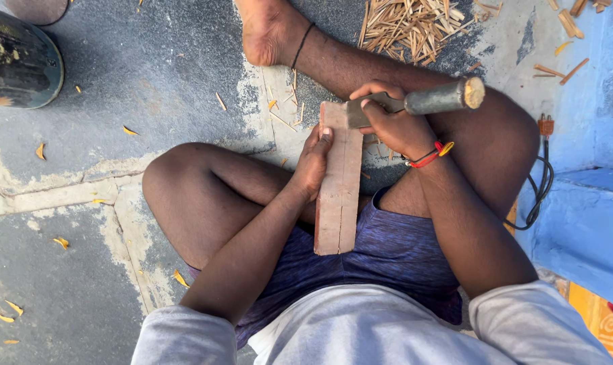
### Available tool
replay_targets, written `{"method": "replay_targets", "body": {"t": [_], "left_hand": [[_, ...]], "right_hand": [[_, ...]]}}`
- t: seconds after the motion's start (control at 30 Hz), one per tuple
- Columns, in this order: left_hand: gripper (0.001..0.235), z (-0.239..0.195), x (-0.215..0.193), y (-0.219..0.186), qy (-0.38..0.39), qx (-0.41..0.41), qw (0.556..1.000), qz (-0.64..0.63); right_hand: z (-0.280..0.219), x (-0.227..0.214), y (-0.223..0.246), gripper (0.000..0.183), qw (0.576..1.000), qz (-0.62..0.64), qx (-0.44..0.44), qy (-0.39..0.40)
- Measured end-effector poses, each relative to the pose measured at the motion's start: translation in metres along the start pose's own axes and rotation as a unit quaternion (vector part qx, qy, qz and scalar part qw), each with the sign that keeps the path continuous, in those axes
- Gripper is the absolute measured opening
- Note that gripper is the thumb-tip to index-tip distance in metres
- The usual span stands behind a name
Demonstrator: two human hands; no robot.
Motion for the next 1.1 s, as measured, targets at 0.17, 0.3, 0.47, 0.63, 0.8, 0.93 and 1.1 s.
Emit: {"method": "replay_targets", "body": {"t": [0.17,0.3,0.47,0.63,0.8,0.93,1.1], "left_hand": [[0.057,0.006,0.007,-0.005,0.04,0.057,0.997,0.024],[0.059,0.015,0.011,-0.008,0.043,0.089,0.994,0.04],[0.061,0.009,0.008,-0.013,0.035,0.065,0.996,0.039],[0.06,0.005,0.008,-0.016,0.035,0.072,0.996,0.036],[0.059,0.004,0.004,-0.014,0.024,0.093,0.995,0.022],[0.058,-0.002,0.004,-0.017,0.034,0.101,0.994,0.02],[0.058,-0.005,0.006,-0.021,0.026,0.107,0.993,0.048]], "right_hand": [[-0.017,-0.009,0.033,0.017,0.997,-0.042,-0.066,-0.029],[-0.02,-0.014,0.045,0.016,0.991,-0.055,-0.098,-0.069],[-0.015,-0.013,0.028,0.019,0.997,0.016,-0.022,-0.074],[-0.015,-0.008,0.026,0.02,0.997,0.01,-0.019,-0.068],[-0.015,-0.003,0.029,0.019,0.998,0.002,-0.029,-0.056],[-0.017,-0.003,0.03,0.021,0.998,0.035,-0.05,-0.029],[-0.02,-0.006,0.028,0.031,0.994,0.099,-0.049,0.006]]}}
Point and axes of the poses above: each hand's wrist, its own z-axis towards the middle knuckle, its own x-axis out of the palm, y = z × x, the point moved 8 cm from there along z, towards the middle knuckle, and after that the axes turned 10 degrees about -x, right-handed, at the moved point
